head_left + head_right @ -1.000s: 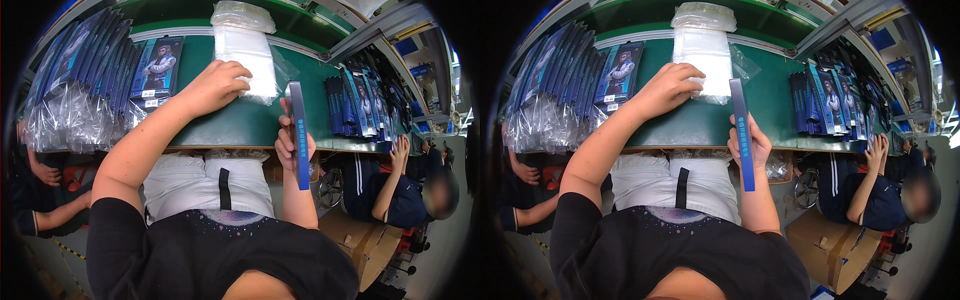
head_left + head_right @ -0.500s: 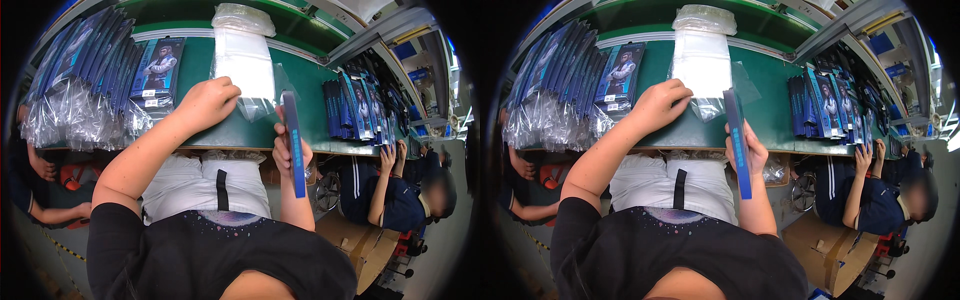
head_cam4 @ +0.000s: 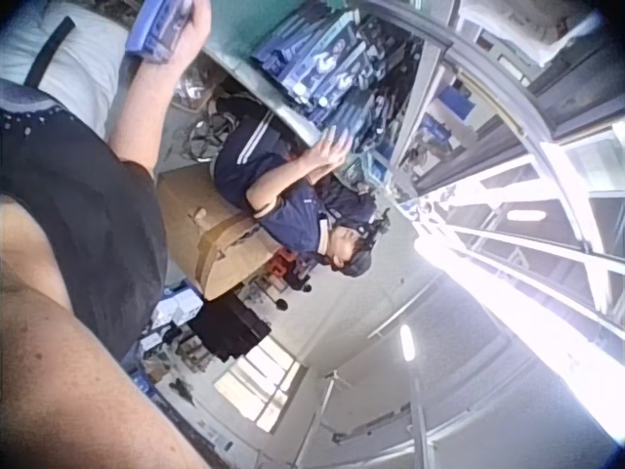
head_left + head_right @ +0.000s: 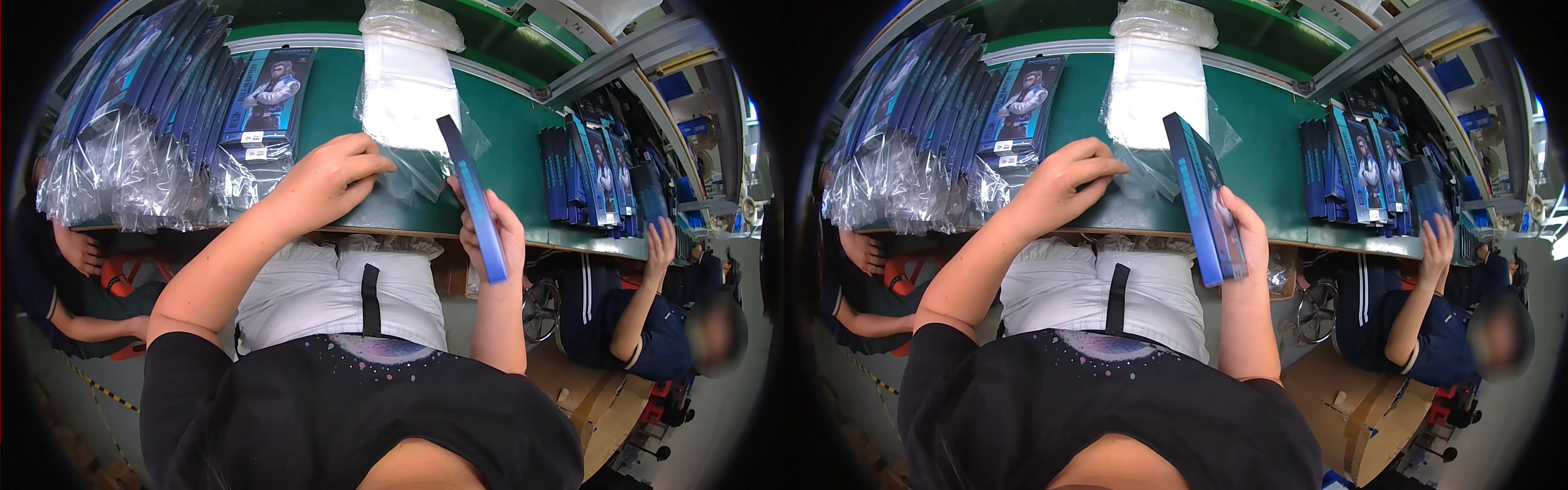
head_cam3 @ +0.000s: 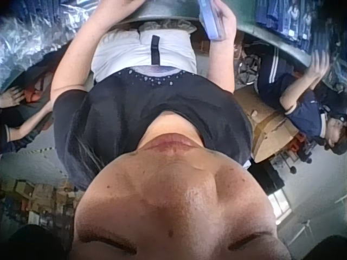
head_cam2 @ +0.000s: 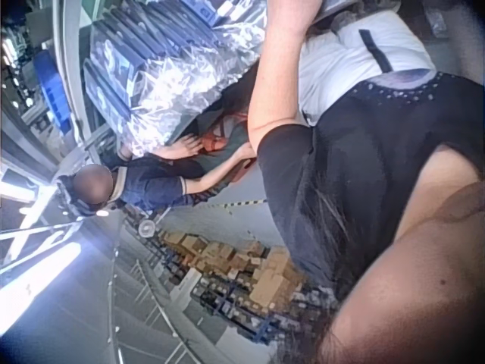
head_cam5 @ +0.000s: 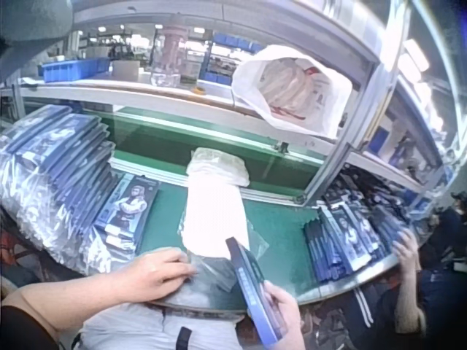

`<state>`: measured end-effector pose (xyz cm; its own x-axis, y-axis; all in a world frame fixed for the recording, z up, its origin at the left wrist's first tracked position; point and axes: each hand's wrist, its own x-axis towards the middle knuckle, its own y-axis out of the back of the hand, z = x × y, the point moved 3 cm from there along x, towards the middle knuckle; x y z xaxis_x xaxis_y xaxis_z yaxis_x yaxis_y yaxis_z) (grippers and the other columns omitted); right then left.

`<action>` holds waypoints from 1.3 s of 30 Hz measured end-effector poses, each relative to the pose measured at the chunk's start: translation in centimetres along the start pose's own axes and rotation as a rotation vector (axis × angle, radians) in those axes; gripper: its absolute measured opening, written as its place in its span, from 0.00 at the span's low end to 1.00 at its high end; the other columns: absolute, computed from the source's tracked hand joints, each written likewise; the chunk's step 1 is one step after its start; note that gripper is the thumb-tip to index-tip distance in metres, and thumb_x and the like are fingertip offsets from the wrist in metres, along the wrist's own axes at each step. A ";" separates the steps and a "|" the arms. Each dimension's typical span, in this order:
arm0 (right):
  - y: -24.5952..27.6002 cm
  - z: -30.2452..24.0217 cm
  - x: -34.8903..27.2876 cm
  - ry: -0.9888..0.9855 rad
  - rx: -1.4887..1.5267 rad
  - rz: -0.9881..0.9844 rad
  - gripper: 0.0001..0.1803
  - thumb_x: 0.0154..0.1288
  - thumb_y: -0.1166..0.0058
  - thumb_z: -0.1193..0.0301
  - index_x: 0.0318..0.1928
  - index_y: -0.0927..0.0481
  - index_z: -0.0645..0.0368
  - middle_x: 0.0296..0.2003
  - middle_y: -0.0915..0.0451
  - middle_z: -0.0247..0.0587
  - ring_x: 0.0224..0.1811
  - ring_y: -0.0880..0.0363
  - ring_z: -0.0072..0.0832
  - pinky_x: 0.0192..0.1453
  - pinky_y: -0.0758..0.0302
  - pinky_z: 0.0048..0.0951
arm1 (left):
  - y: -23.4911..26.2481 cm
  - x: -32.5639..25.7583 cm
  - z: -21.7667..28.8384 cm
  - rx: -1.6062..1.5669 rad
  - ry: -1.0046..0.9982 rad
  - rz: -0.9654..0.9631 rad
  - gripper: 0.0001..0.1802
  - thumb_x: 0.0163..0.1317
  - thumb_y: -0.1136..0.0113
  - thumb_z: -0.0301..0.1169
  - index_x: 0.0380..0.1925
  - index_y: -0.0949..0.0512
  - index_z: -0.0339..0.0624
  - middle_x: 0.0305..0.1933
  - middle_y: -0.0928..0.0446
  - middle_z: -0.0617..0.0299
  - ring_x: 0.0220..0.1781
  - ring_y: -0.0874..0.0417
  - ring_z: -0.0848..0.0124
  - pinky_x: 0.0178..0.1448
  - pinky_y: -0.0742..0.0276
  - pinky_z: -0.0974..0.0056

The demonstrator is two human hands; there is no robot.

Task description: Packaging small blue product boxes into individual plastic sleeves at an industrial workstation.

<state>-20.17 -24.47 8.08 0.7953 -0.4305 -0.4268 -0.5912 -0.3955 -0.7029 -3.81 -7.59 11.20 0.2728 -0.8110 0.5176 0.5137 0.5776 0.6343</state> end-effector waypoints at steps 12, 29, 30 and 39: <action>0.3 -1.9 5.2 0.326 -0.317 -0.131 0.16 0.65 0.49 0.75 0.52 0.29 0.69 0.45 0.21 0.46 0.44 0.20 0.30 0.50 0.23 0.30 | 0.1 -2.4 -0.4 0.149 0.076 -0.067 0.03 0.50 0.39 0.23 0.26 0.22 0.40 0.31 0.27 0.62 0.35 0.27 0.62 0.40 0.29 0.61; -0.2 4.8 -5.9 -0.221 -0.222 -0.527 0.50 0.46 0.40 0.67 0.66 0.50 0.78 0.63 0.38 0.56 0.65 0.36 0.36 0.70 0.45 0.32 | -3.1 -0.3 0.7 -0.091 0.367 0.102 0.05 0.52 0.36 0.29 0.27 0.21 0.40 0.31 0.28 0.61 0.32 0.25 0.66 0.35 0.30 0.64; -0.4 5.1 -5.6 -0.221 -0.199 -0.528 0.48 0.48 0.40 0.68 0.66 0.49 0.77 0.61 0.35 0.56 0.63 0.32 0.36 0.68 0.40 0.32 | -3.2 -0.2 0.7 -0.155 0.408 0.098 0.06 0.52 0.35 0.30 0.27 0.21 0.39 0.30 0.28 0.61 0.30 0.26 0.68 0.34 0.30 0.65; -2.2 3.2 -3.4 -0.084 -0.117 -0.464 0.36 0.58 0.46 0.77 0.65 0.45 0.73 0.52 0.26 0.53 0.49 0.20 0.35 0.54 0.23 0.32 | -2.3 -0.5 -0.2 -0.191 0.357 0.113 0.06 0.51 0.39 0.22 0.31 0.21 0.36 0.28 0.25 0.58 0.31 0.23 0.66 0.35 0.27 0.65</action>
<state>-21.12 -19.54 9.21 0.9837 -0.1225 -0.1315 -0.1793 -0.6212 -0.7628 -5.03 -8.53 9.35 0.5840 -0.7439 0.3250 0.5967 0.6648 0.4495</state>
